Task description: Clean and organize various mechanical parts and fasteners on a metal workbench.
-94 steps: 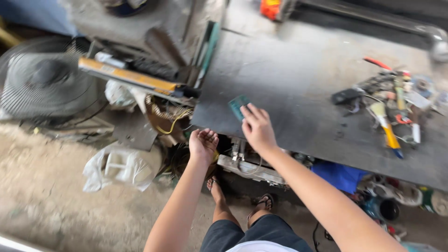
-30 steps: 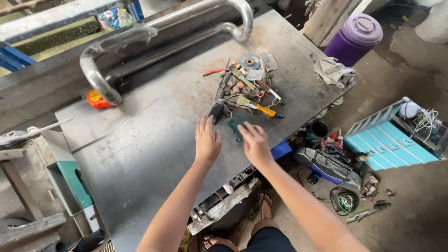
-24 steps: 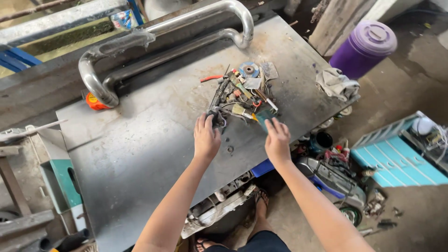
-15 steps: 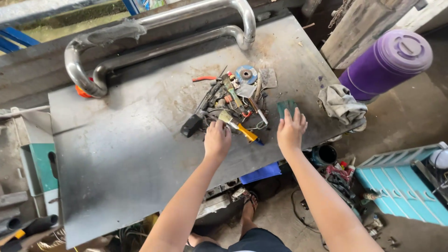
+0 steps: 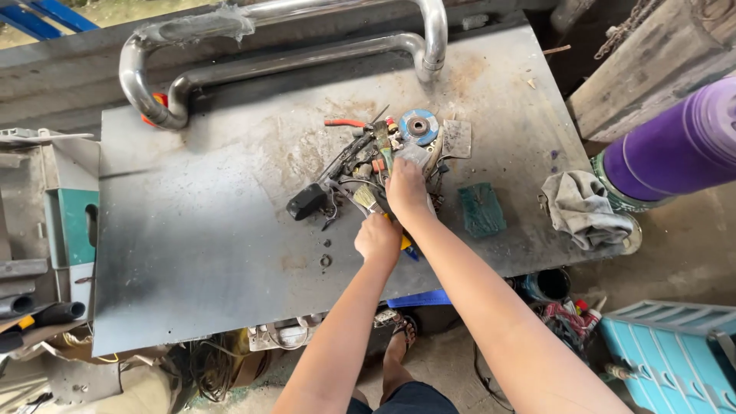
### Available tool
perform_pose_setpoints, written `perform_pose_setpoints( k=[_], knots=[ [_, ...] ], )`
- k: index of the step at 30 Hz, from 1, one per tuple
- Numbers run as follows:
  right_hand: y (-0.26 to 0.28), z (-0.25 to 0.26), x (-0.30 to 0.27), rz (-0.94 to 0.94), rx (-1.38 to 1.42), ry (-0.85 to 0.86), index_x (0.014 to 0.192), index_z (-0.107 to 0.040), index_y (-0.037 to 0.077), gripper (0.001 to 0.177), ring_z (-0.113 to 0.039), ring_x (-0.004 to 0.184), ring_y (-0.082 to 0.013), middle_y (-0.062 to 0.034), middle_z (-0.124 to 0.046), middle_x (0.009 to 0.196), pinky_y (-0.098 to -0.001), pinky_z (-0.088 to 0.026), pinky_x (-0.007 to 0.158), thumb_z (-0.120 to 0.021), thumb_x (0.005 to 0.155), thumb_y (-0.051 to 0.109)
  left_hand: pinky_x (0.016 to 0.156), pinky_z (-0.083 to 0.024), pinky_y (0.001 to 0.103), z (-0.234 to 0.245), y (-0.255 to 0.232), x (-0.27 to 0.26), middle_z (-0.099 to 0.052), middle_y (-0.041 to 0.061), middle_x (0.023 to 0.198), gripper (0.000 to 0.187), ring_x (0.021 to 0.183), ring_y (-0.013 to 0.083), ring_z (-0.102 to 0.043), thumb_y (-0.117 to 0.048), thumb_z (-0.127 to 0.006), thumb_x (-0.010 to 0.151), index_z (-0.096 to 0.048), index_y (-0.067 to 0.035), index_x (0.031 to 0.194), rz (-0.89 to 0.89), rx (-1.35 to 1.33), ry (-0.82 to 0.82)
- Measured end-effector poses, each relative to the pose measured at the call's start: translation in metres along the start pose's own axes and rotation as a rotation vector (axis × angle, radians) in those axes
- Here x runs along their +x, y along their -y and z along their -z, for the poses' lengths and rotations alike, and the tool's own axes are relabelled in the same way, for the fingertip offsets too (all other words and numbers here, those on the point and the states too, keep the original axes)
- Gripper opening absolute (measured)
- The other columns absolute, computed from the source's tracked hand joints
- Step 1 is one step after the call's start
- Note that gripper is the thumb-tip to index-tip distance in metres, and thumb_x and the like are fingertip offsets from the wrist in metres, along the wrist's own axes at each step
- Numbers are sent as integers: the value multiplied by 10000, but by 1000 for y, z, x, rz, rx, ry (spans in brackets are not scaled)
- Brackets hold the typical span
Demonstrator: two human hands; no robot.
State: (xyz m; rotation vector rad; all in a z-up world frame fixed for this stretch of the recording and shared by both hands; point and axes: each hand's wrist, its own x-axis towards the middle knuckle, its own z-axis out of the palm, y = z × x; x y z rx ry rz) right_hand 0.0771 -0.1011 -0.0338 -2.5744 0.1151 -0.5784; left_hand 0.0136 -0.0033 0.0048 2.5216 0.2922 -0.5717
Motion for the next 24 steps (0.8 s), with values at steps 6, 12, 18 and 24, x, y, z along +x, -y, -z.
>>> perform_pose_setpoints(
  k=[6, 12, 18, 24],
  knots=[
    [-52, -29, 13, -368, 177, 77, 1118, -700, -1, 242, -674, 953, -399, -221, -701, 994, -486, -536, 871, -666, 924, 139, 829, -574, 455, 20, 13, 2, -751, 212, 1024, 398, 953, 377, -720, -348, -761, 796, -758, 10, 969, 110, -186, -36],
    [-46, 54, -9, -759, 1239, 316, 1331, -644, 3, 342, -640, 843, -144, -89, -706, 1034, -307, -532, 744, -536, 1019, 92, 689, -508, 312, 33, 36, 21, -734, 86, 872, 365, 749, 137, -617, -337, -689, 942, -733, 7, 1059, -111, -732, 103],
    [7, 142, -63, -735, 1323, 195, 1317, -606, 7, 326, -681, 897, -84, -31, -727, 1037, -246, -562, 792, -536, 1003, 58, 641, -475, 263, 36, 20, 20, -645, 23, 830, 299, 699, 86, -545, -281, -622, 1027, -677, 12, 1050, -356, -905, 95],
    [10, 163, -116, -519, 1159, -181, 1263, -590, 20, 243, -548, 653, -129, -68, -640, 886, -297, -448, 591, -479, 1070, 117, 425, -383, 293, 24, -1, -13, -506, -1, 720, 318, 489, 97, -433, -324, -406, 1101, -549, -47, 1042, -327, -1062, 415]
  ],
)
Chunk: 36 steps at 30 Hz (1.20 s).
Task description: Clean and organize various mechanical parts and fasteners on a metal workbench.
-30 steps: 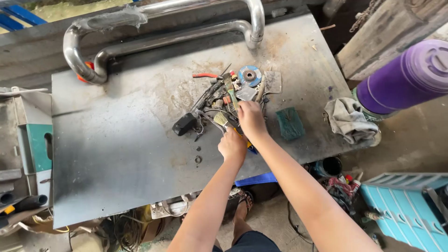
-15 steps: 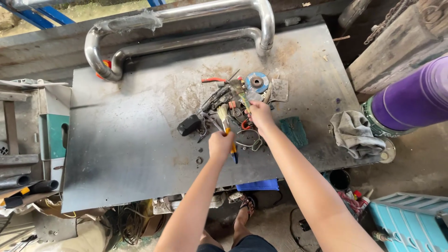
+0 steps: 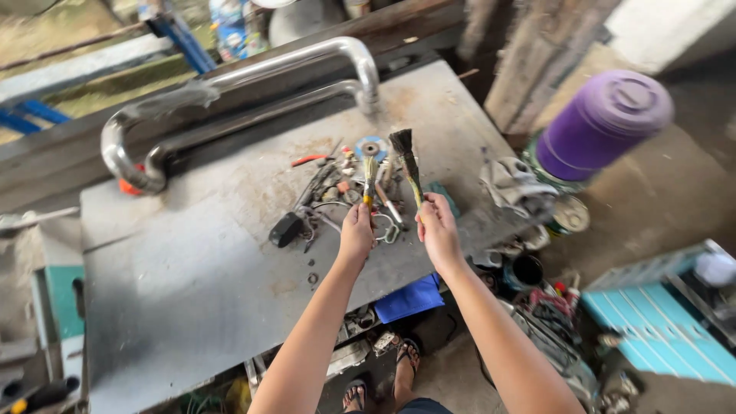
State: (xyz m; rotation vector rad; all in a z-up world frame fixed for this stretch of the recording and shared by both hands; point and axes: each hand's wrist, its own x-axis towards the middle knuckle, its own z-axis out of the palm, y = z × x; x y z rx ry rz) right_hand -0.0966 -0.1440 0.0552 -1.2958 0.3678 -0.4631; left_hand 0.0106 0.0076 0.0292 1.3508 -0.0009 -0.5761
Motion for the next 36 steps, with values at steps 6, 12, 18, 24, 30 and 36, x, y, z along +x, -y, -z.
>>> perform_pose_setpoints(
  k=[6, 12, 18, 24, 30, 36],
  knots=[
    [12, 4, -89, 517, -797, -425, 1262, -494, 9, 242, -644, 752, -323, -162, -637, 902, -446, -510, 658, -495, 1103, 192, 417, -333, 277, -44, -8, -64, -442, 11, 664, 324, 457, 101, -371, -320, -349, 1108, -540, -64, 1056, 173, -160, 429],
    [22, 30, -183, 352, -1009, -582, 1262, -511, 46, 256, -678, 876, -479, -276, -703, 934, -529, -524, 676, -555, 1064, 203, 404, -321, 300, -83, 22, -118, -426, 15, 630, 339, 435, 121, -361, -356, -339, 1089, -522, -75, 1038, 373, -99, 640],
    [10, 76, -264, -126, -1051, -656, 1335, -476, 31, 316, -669, 919, -481, -311, -689, 929, -567, -487, 746, -484, 1058, 183, 417, -333, 309, -125, 84, -169, -434, 16, 635, 383, 443, 139, -384, -377, -316, 1101, -520, -62, 1024, 605, -107, 887],
    [1, 127, -332, 149, -963, -928, 1198, -571, 18, 211, -665, 875, -480, -279, -714, 931, -529, -521, 671, -527, 1081, 188, 497, -473, 334, -181, 153, -211, -534, 34, 681, 371, 534, 149, -518, -333, -394, 1098, -613, -36, 1060, 345, 72, 945],
    [-11, 220, -383, -102, -82, -1018, 1100, -544, 41, 237, -720, 738, -215, -115, -725, 877, -379, -605, 653, -483, 1073, 268, 718, -541, 281, -257, 194, -281, -705, 37, 899, 305, 788, 118, -641, -282, -597, 1045, -652, 13, 1102, 246, 249, 953],
    [28, 302, -454, -140, 107, -1064, 1127, -553, 78, 176, -742, 899, -157, -56, -731, 1030, -338, -628, 753, -508, 1049, 230, 741, -591, 292, -341, 250, -357, -756, 76, 996, 215, 845, 134, -714, -129, -671, 953, -639, 10, 1113, 277, 197, 993]
  ],
)
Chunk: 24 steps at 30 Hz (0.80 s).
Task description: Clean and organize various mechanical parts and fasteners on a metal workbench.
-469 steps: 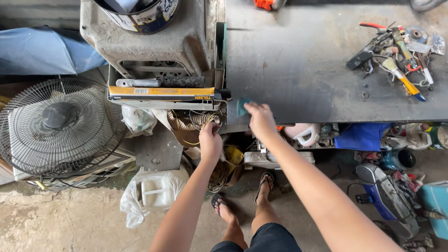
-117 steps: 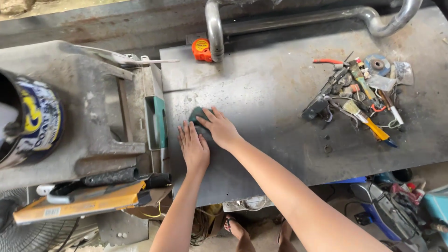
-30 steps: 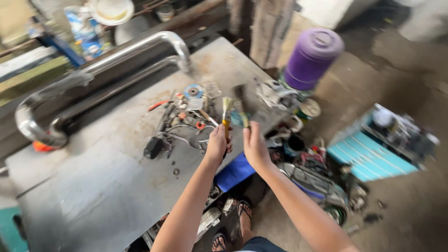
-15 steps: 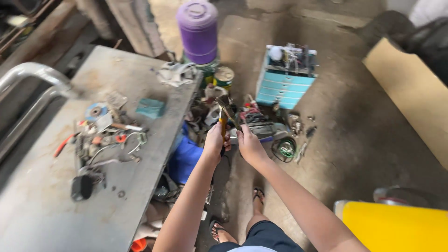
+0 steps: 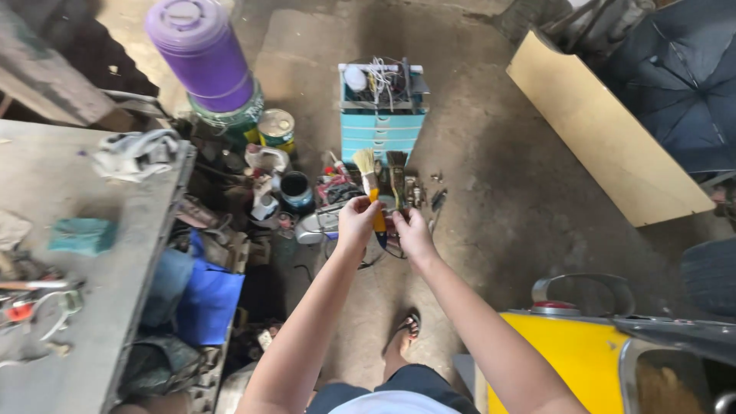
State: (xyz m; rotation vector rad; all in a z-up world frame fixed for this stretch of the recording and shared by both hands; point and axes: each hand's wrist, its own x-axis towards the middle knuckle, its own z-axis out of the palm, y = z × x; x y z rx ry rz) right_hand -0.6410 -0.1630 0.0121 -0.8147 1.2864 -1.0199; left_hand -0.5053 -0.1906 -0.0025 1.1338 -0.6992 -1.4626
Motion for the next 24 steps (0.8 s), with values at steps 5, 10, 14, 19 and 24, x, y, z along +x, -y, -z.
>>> perform_pose_setpoints(
  k=[5, 10, 14, 19, 24],
  knots=[
    [-1, 80, 47, 18, -50, -62, 1131, -574, 59, 169, -675, 867, -132, -51, -711, 1017, -333, -569, 725, -544, 1053, 206, 671, -589, 292, -74, 34, 39, -767, 121, 954, 231, 768, 163, -727, -97, -715, 920, -646, 35, 1097, 56, 26, -15],
    [-4, 120, 91, 89, 62, -87, 1170, -621, 1, 178, -677, 902, -113, -71, -721, 1034, -275, -565, 812, -583, 1050, 127, 626, -537, 286, -117, 68, 83, -779, 120, 952, 276, 766, 130, -690, -122, -750, 909, -674, 43, 1117, 116, 110, -11],
    [10, 140, 123, 34, 247, -107, 1206, -637, -38, 229, -707, 945, -124, -92, -744, 1084, -262, -570, 840, -624, 992, 41, 705, -582, 257, -139, 82, 134, -786, 114, 970, 284, 835, 121, -729, -111, -772, 886, -686, 44, 1108, 117, 179, 72],
    [23, 166, 182, -42, 208, -268, 1181, -669, -36, 221, -693, 892, -118, -82, -740, 1042, -272, -548, 777, -647, 966, 11, 733, -558, 256, -164, 99, 212, -773, 129, 993, 282, 857, 132, -697, -110, -788, 910, -722, 75, 1112, 91, 299, 304],
    [-3, 192, 224, -10, 308, -404, 1159, -715, -19, 227, -697, 836, -105, -69, -766, 996, -227, -514, 690, -681, 935, 2, 777, -594, 248, -197, 112, 257, -787, 101, 1015, 334, 870, 126, -733, -93, -767, 871, -705, 32, 1174, 274, 327, 408]
  ],
)
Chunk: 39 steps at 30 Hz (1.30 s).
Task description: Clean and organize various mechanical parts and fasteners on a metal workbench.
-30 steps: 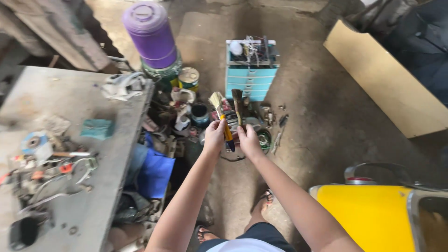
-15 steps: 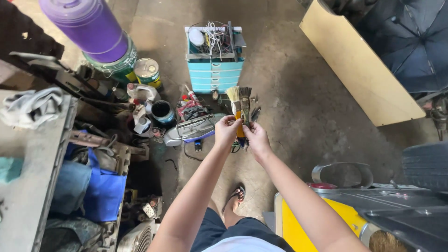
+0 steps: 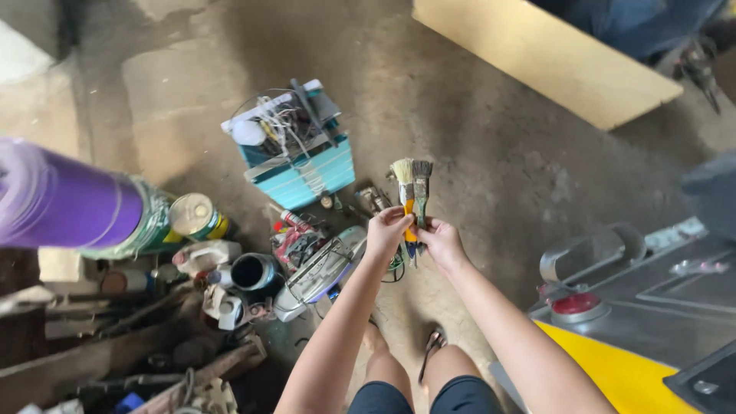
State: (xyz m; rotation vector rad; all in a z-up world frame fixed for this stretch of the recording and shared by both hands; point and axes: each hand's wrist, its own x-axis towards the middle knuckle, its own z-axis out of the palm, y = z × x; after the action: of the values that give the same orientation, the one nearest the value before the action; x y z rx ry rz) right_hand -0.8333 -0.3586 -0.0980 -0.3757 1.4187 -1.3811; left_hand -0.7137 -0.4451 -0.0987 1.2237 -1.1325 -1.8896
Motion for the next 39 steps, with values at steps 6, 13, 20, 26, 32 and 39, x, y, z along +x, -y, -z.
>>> perform_pose_setpoints(
  k=[6, 13, 20, 26, 32, 39],
  knots=[
    [-56, 48, 69, -55, -30, -143, 1157, -733, -15, 198, -536, 706, -88, -75, -735, 940, -223, -358, 566, -751, 979, 69, 770, -580, 250, -10, 94, 85, -795, 108, 978, 343, 845, 122, -727, -106, -778, 872, -724, 60, 1168, 35, 77, 102],
    [-169, 136, 186, -14, 48, -193, 1105, -716, -20, 203, -709, 849, -97, -73, -779, 981, -229, -546, 768, -729, 914, 47, 788, -570, 273, -39, 208, 172, -810, 121, 978, 296, 854, 143, -750, -163, -756, 893, -761, 26, 1121, 69, 367, 89],
    [-322, 220, 322, -29, 6, -191, 1144, -704, -24, 221, -702, 873, -107, -66, -773, 1002, -235, -544, 790, -704, 931, 34, 823, -573, 305, -38, 376, 293, -803, 127, 1048, 272, 935, 179, -770, -155, -739, 898, -758, -2, 1122, 15, 487, 80],
    [-415, 271, 422, -53, -134, -113, 1159, -695, -17, 218, -709, 896, -125, -78, -771, 1024, -257, -538, 789, -670, 955, 57, 823, -571, 354, -32, 501, 384, -786, 143, 1042, 243, 935, 241, -756, -127, -688, 922, -751, 12, 1111, 11, 526, 98],
    [-507, 313, 504, -101, -211, -123, 1150, -712, -3, 224, -708, 940, -117, -57, -772, 1035, -263, -530, 817, -692, 947, 89, 846, -581, 385, -28, 613, 456, -786, 181, 1052, 267, 958, 293, -763, -119, -685, 908, -748, 29, 1121, -64, 549, 52],
    [-547, 318, 529, -299, -191, -241, 1124, -737, 40, 232, -668, 841, -95, -44, -771, 990, -223, -490, 748, -744, 920, 152, 920, -548, 426, -18, 669, 480, -729, 218, 1182, 372, 1069, 353, -709, -173, -664, 932, -688, -2, 1262, -100, 824, 52]
  ],
)
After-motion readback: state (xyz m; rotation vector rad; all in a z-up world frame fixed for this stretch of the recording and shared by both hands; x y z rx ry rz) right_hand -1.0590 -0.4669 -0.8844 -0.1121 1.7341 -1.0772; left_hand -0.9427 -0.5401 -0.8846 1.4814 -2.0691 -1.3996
